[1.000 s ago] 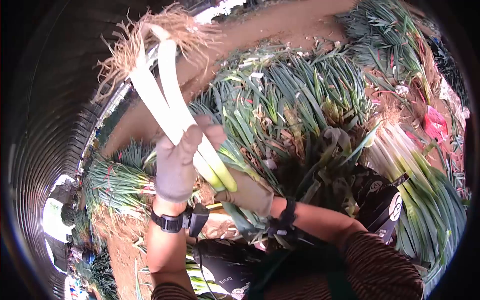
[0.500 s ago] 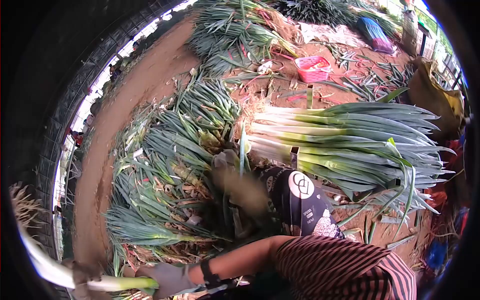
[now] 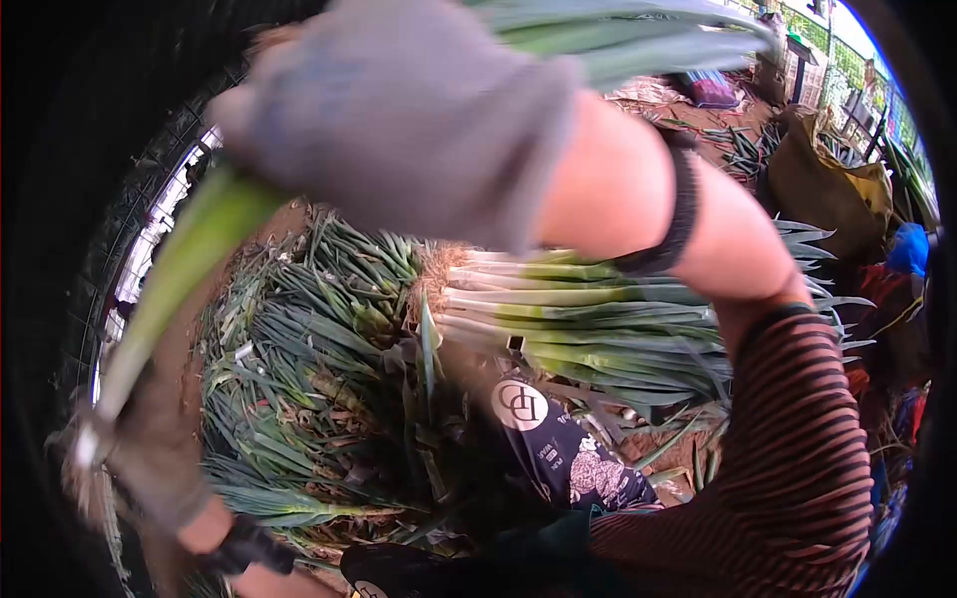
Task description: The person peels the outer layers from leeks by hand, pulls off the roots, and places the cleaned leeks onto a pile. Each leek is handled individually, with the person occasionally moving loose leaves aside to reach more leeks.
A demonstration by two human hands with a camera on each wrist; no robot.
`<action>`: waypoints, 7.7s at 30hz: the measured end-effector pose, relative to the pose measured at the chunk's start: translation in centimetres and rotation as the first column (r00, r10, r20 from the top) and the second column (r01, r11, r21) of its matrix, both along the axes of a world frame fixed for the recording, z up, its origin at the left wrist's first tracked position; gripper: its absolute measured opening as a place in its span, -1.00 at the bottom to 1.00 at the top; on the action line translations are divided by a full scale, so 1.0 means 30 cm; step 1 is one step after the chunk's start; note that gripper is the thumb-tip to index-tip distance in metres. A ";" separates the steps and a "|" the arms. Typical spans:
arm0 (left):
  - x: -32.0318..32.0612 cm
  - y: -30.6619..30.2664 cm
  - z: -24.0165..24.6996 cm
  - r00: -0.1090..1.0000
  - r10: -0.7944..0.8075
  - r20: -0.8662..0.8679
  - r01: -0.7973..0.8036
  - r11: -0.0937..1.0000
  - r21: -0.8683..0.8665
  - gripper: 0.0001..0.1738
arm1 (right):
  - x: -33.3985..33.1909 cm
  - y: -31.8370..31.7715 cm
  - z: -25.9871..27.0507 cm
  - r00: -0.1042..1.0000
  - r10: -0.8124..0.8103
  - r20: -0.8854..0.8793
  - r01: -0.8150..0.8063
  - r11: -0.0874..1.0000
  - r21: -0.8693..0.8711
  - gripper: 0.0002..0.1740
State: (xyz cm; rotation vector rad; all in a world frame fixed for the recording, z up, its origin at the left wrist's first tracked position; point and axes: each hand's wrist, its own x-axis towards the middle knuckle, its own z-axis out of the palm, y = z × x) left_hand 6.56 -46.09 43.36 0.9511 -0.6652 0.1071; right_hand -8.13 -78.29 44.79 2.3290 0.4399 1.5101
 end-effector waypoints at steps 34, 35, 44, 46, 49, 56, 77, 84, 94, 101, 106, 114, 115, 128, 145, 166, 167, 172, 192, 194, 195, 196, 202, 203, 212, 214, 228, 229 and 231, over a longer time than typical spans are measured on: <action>0.508 -1.466 -1.512 0.515 0.075 -0.854 0.684 0.565 0.462 -0.55 | 0.089 -0.812 -1.167 0.025 -0.091 -0.995 0.792 0.610 -0.036 -0.43; 0.503 -1.477 -1.515 0.522 0.124 -0.844 0.670 0.552 0.496 -0.55 | 0.083 -0.818 -1.161 0.039 -0.073 -0.997 0.779 0.627 -0.015 -0.41; 0.512 -1.509 -1.454 0.541 0.218 -0.812 0.677 0.461 0.574 -0.56 | 0.056 -0.848 -1.059 -0.222 -0.046 -0.974 0.808 0.551 -0.210 -0.26; 0.511 -1.470 -1.442 0.492 0.090 -0.866 0.723 0.511 0.464 -0.56 | 0.066 -0.856 -1.069 -0.230 -0.024 -0.973 0.810 0.550 -0.205 -0.32; 0.474 -1.305 -1.357 0.482 -0.172 -0.859 0.747 0.594 0.300 -0.63 | 0.070 -0.828 -1.046 -0.209 0.025 -0.978 0.837 0.521 -0.166 -0.36; 0.398 -0.272 -1.045 0.693 -0.072 -0.717 0.484 0.783 0.390 -0.63 | 0.060 -0.766 -0.918 0.110 -0.021 -0.994 0.753 0.655 0.070 -0.25; -0.108 1.010 -0.954 0.495 0.580 -0.647 -0.279 0.812 0.513 -0.57 | 0.929 0.785 -1.649 -0.037 -0.020 -0.999 0.156 0.987 -0.026 -0.27; -0.193 1.123 -0.971 0.471 0.527 -0.707 -0.340 0.848 0.406 -0.56 | 0.407 0.873 -1.962 -0.562 -0.457 -0.690 -0.523 0.842 -0.132 -0.52; -0.160 1.164 -0.950 0.447 0.503 -0.739 -0.353 0.859 0.371 -0.57 | 0.765 1.217 -1.344 -0.506 0.013 -0.862 -0.259 0.952 0.166 -0.59; -0.150 1.214 -1.006 0.442 0.528 -0.725 -0.394 0.840 0.372 -0.47 | 0.565 0.784 -1.121 -0.397 -0.165 -0.903 -0.300 0.953 -0.042 -0.59; -0.133 1.177 -1.019 0.578 0.419 -0.701 -0.322 0.906 0.276 -0.46 | 0.510 0.869 -0.706 -0.413 -0.113 -0.904 -0.110 0.991 -0.073 -0.60; -0.090 1.133 -1.023 0.746 0.269 -0.610 -0.157 0.960 0.231 -0.39 | 0.688 1.040 -0.374 -0.031 0.595 -0.803 -0.108 0.797 0.595 -0.64; -0.084 1.133 -1.022 0.771 0.218 -0.598 -0.123 0.973 0.195 -0.39 | 0.704 1.100 -0.332 -0.098 0.748 -0.656 0.051 0.662 0.747 -0.59; -0.133 1.213 -0.948 0.525 0.536 -0.661 -0.452 0.834 0.317 -0.54 | 0.915 1.590 -1.881 0.402 0.382 -0.832 -0.412 0.887 0.208 -0.85; -0.113 1.204 -1.060 0.396 0.606 -0.690 -0.458 0.782 0.423 -0.49 | 0.620 1.572 -1.343 -0.464 0.807 -0.364 0.452 0.570 0.686 -0.53; -0.351 0.739 -1.483 0.863 0.173 0.474 -0.496 0.117 0.860 -0.69 | 0.160 1.063 -1.054 0.061 0.913 -0.403 0.370 0.354 0.859 -0.49; -0.358 0.720 -1.495 0.835 0.265 0.483 -0.537 0.199 0.820 -0.67 | 0.172 1.043 -1.089 0.162 0.879 -0.449 0.271 0.398 0.876 -0.51; -0.221 0.701 -0.926 0.579 0.702 -0.416 -0.467 0.703 0.536 -0.52 | 0.195 0.999 -1.153 0.551 0.644 -0.531 0.004 0.634 0.774 -0.54; -0.148 0.729 -0.845 0.837 0.248 -0.487 -0.277 0.961 0.014 -0.38 | 0.156 0.999 -1.215 -0.039 0.993 -0.111 0.231 0.117 0.966 -0.59; -0.131 0.727 -0.713 0.899 0.103 -0.426 -0.215 0.950 -0.225 -0.47 | 0.146 1.018 -1.191 -0.169 0.985 -0.044 0.268 0.089 0.959 -0.65; -0.113 0.761 -0.726 0.930 0.016 -0.368 -0.148 0.931 -0.335 -0.49 | 0.142 1.032 -1.190 -0.197 0.980 -0.009 0.292 0.068 0.954 -0.65; -0.106 0.771 -0.727 0.952 -0.067 -0.300 -0.075 0.896 -0.437 -0.52 | 0.140 1.041 -1.194 -0.223 0.974 0.025 0.317 0.048 0.947 -0.65; -0.158 0.779 -0.806 0.836 -0.035 -0.547 -0.194 0.914 -0.355 -0.79 | 0.094 1.036 -1.271 -0.249 0.968 -0.018 0.310 0.097 0.946 -0.69; -0.182 0.746 -0.771 0.740 0.120 -0.661 -0.321 0.928 -0.190 -0.79 | 0.092 1.034 -1.252 -0.216 0.975 -0.055 0.274 0.115 0.955 -0.69; -0.200 0.672 -1.059 0.587 0.796 -0.144 -0.114 0.258 0.959 -0.63 | 0.114 1.039 -1.089 -0.022 0.980 -0.199 0.002 0.199 0.980 -0.64; -0.209 0.626 -1.200 0.704 0.683 -0.194 -0.157 0.416 0.896 -0.60 | 0.104 1.050 -1.094 0.059 0.980 -0.190 -0.007 0.191 0.982 -0.62; -0.364 0.890 -0.865 0.681 0.610 -0.405 -0.692 0.716 -0.086 -0.48 | 0.074 1.071 -1.124 0.408 0.813 -0.415 -0.137 0.504 0.853 -0.56; -0.378 0.944 -0.851 0.756 0.527 -0.388 -0.621 0.765 -0.170 -0.39 | 0.064 1.101 -1.145 0.404 0.816 -0.414 -0.148 0.505 0.850 -0.56; -0.398 1.051 -0.874 0.818 0.427 -0.386 -0.534 0.812 -0.235 -0.36 | 0.038 1.130 -1.151 0.271 0.802 -0.533 -0.117 0.577 0.808 -0.52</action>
